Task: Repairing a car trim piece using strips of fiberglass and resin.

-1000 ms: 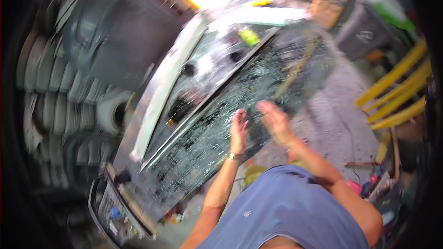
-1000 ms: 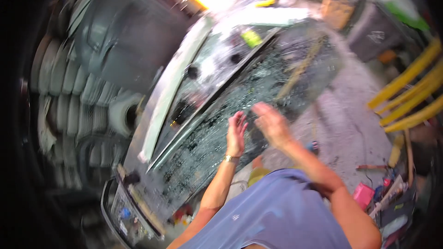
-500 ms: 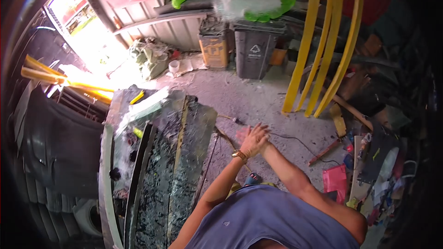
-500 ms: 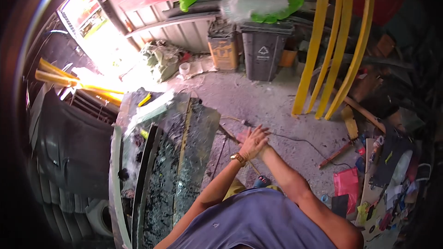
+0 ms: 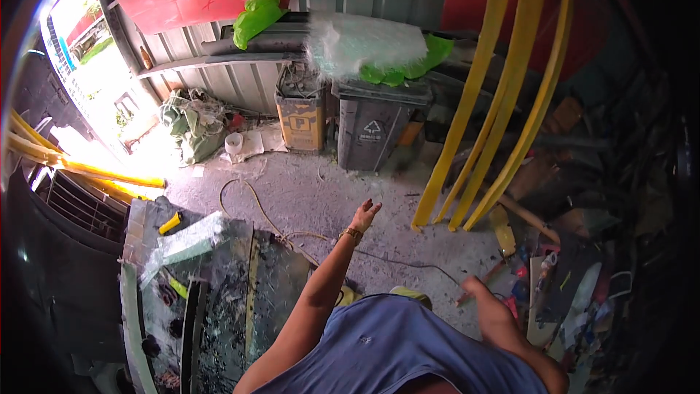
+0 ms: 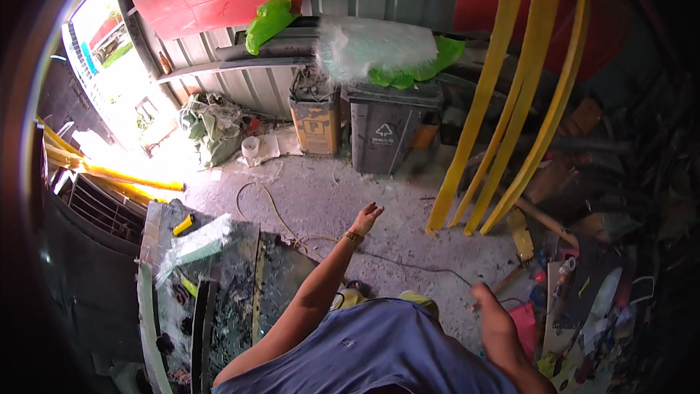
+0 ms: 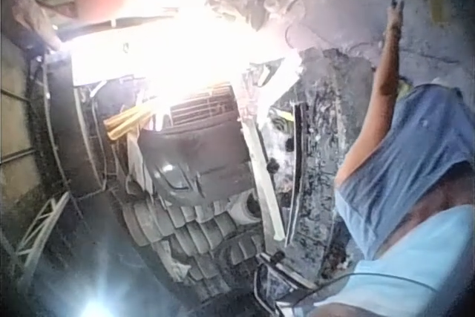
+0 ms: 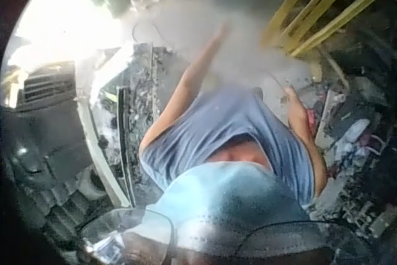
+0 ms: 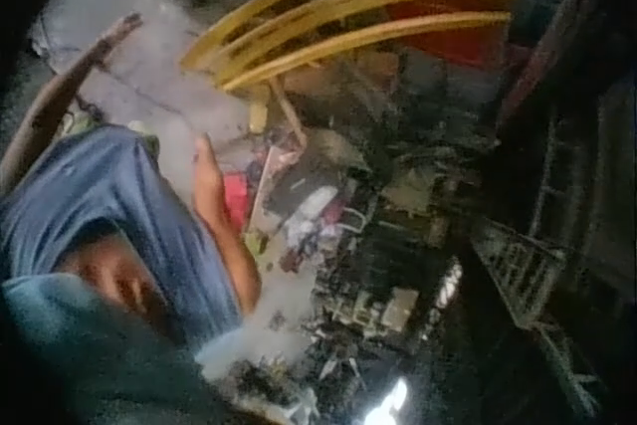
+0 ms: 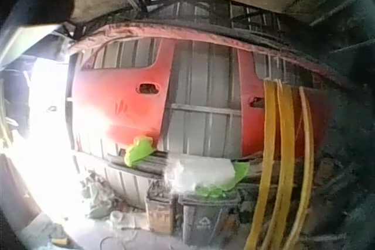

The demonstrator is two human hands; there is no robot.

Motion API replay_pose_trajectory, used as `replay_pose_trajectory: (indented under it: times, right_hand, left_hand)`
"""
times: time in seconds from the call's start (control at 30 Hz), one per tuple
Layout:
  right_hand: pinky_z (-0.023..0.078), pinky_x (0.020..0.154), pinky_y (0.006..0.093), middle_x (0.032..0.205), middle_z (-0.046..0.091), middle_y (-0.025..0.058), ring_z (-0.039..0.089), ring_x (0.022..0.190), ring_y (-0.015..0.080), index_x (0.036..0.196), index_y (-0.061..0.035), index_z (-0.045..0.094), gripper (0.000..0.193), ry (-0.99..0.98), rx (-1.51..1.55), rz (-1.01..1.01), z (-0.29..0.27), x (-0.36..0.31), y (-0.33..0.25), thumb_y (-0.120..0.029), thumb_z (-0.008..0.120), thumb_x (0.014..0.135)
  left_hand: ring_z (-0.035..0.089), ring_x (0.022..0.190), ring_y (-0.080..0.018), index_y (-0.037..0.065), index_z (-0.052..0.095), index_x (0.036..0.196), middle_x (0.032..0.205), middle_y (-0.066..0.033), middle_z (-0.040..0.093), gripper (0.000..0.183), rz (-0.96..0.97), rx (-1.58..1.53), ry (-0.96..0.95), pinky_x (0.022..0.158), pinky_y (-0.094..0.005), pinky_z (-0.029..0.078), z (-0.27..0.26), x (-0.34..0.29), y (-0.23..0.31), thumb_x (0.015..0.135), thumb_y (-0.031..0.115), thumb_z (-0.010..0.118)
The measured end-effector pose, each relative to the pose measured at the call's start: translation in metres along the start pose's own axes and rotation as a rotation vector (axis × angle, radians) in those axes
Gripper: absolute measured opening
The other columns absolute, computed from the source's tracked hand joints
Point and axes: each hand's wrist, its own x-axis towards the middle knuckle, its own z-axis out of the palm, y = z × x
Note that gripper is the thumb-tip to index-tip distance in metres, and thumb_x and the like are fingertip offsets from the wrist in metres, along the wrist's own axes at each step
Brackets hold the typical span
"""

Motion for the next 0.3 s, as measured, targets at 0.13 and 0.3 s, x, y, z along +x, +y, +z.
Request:
replay_pose_trajectory:
  times: [0.13,0.3]
  right_hand:
    - [0.054,0.066,0.0385,0.094,0.067,0.0136,0.067,0.077,0.0263,0.107,-0.0053,0.065,0.029,-0.440,0.773,0.066,-0.034,0.024,-0.075,-0.015,0.062,0.080]
    - [0.051,0.081,0.0481,0.122,0.060,0.0130,0.064,0.099,0.0341,0.124,-0.0142,0.057,0.043,-0.809,0.744,0.336,-0.125,0.096,-0.103,-0.030,0.068,0.085]
  left_hand:
    - [0.065,0.090,-0.0224,-0.005,0.069,0.098,0.092,-0.0109,0.070,0.042,-0.007,-0.096,0.261,0.079,-0.0278,0.049,-0.091,0.036,-0.010,0.084,0.035,0.067]
    - [0.066,0.091,-0.0178,0.004,0.070,0.097,0.093,-0.0047,0.071,0.029,-0.116,-0.204,0.361,0.082,-0.0312,0.050,-0.116,0.102,0.001,0.084,0.030,0.070]
